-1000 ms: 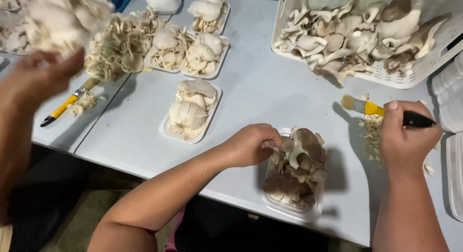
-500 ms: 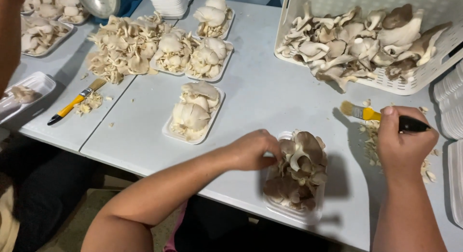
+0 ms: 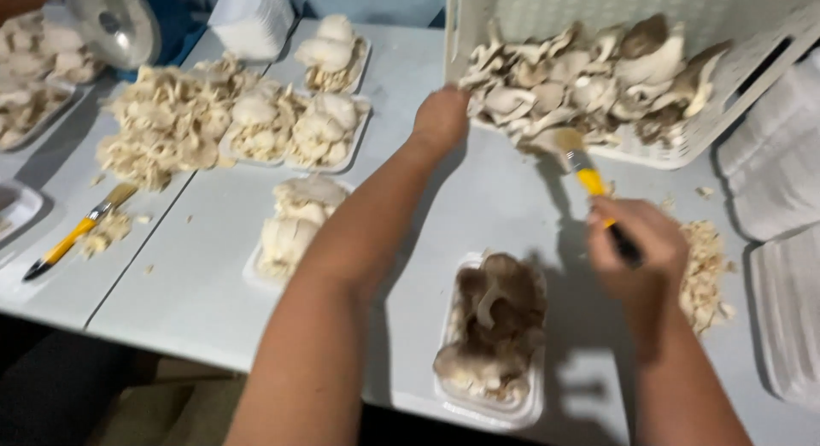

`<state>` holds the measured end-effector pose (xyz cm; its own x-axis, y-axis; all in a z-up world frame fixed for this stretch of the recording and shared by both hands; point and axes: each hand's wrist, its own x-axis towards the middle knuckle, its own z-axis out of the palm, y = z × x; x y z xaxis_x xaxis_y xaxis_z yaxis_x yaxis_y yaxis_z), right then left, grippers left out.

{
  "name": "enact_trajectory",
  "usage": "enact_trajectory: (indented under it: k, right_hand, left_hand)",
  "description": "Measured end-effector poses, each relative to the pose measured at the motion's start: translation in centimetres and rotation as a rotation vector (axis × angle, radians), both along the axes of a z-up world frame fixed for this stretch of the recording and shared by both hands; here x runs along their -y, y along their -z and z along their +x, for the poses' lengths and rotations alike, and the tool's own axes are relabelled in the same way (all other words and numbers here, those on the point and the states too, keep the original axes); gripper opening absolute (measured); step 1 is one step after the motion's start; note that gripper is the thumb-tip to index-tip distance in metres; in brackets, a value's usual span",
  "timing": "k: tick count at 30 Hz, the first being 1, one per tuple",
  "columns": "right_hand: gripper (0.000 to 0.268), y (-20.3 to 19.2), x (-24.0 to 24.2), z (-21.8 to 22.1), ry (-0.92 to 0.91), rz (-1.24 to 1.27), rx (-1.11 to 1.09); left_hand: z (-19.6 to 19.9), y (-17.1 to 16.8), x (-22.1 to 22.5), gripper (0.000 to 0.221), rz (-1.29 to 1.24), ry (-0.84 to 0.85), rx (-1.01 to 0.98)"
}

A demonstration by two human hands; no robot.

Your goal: The person uses a brush to clean oyster mushrooms, picking them from a basket, brushing off debris, and placing them into a styrofoam container. The person repeats this process for multiple mushrooms, filling one container and then starting a second.

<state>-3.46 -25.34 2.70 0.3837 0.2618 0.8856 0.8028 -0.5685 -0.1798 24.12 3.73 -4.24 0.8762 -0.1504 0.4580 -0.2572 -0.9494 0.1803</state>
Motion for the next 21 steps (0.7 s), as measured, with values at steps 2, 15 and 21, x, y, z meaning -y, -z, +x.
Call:
enact_trajectory:
  k: [2, 15, 21]
  right_hand:
    - [0.01, -0.6, -0.8, -0.5, 0.03, 0.009, -0.063]
    - [0.013, 0.1, -0.8, 0.5, 0.007, 0.065, -0.133]
    - [0.021, -0.3, -1.6, 0.0, 0.065, 0.034, -0.062]
  left_hand:
    - [0.7, -0.2, 0.3, 0.025, 0.05, -0.009, -0.066]
    - [-2.1, -2.9, 3.3, 0.014, 0.172, -0.107, -0.036]
    - [-6.1, -4.7, 0.9, 0.053, -0.484, -0.054, -0.179]
